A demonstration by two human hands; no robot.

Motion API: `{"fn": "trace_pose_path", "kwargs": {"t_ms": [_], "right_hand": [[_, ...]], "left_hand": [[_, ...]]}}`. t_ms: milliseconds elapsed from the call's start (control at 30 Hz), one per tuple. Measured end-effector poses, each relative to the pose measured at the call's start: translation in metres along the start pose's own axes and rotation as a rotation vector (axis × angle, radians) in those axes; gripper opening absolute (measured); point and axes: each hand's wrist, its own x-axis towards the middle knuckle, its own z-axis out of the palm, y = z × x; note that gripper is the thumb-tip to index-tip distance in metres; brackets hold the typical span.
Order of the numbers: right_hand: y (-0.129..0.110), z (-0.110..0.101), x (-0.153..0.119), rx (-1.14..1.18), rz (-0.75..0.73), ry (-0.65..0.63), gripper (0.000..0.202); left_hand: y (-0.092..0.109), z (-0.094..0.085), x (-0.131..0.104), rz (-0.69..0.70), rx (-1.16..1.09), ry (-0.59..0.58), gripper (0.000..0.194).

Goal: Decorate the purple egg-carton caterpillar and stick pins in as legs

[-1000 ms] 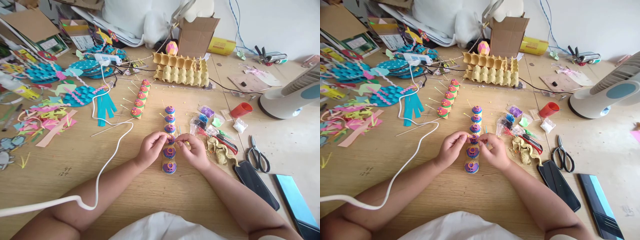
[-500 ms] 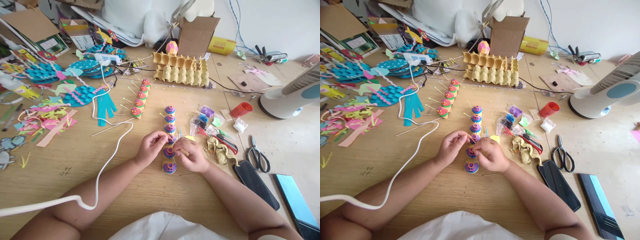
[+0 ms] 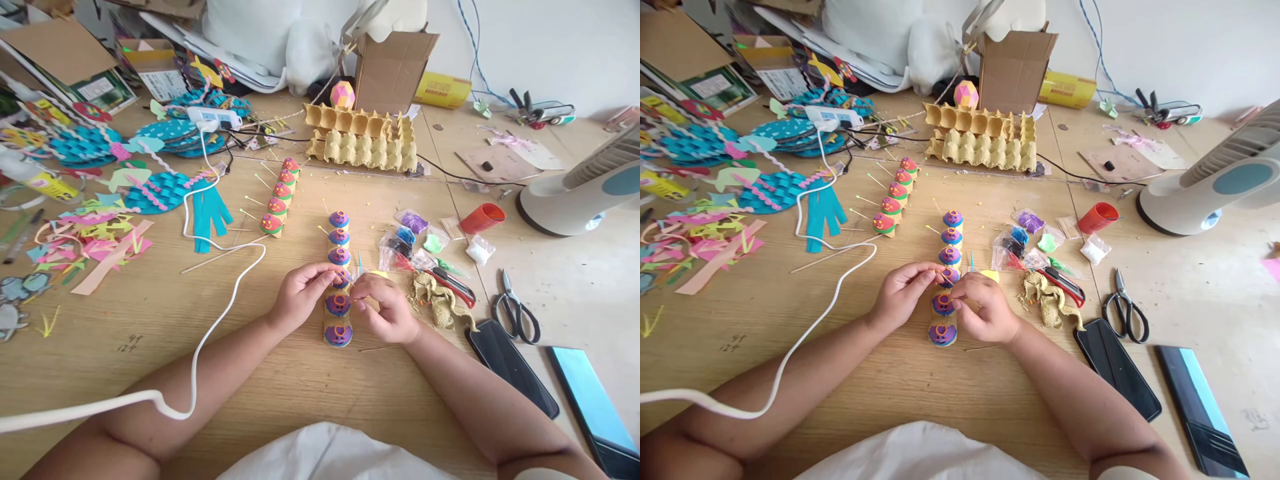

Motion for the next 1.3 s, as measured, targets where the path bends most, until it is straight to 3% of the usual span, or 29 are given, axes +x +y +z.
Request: {"fn": "trace_pose_path", "kwargs": {"t_ms": [433, 733, 967, 1133, 1300], "right_hand": [[-0.001, 0.000, 0.001, 0.068, 0.035, -0.080, 0.017], [-0.003, -0.002, -0.001, 0.243, 0.213, -0.158, 0.027], [-0.002, -0.001, -0.001, 0.213, 0.240, -0.116, 0.028], [0.005, 0.001, -0.004, 0.459, 0.417, -0.023, 0.032], [0.013, 0.003, -0.008, 0.627, 0.463, 0.066, 0.031]], "left_hand": [[0.005, 0.001, -0.001, 0.077, 0.024, -0.026, 0.027], [0.004, 0.000, -0.002, 0.103, 0.007, -0.068, 0.021], [0.002, -0.001, -0.003, 0.087, 0.003, 0.011, 0.025], [-0.002, -0.002, -0.004, 0.033, -0.093, -0.032, 0.035], [0.001, 0.000, -0.005, -0.007, -0.141, -0.023, 0.032]]}}
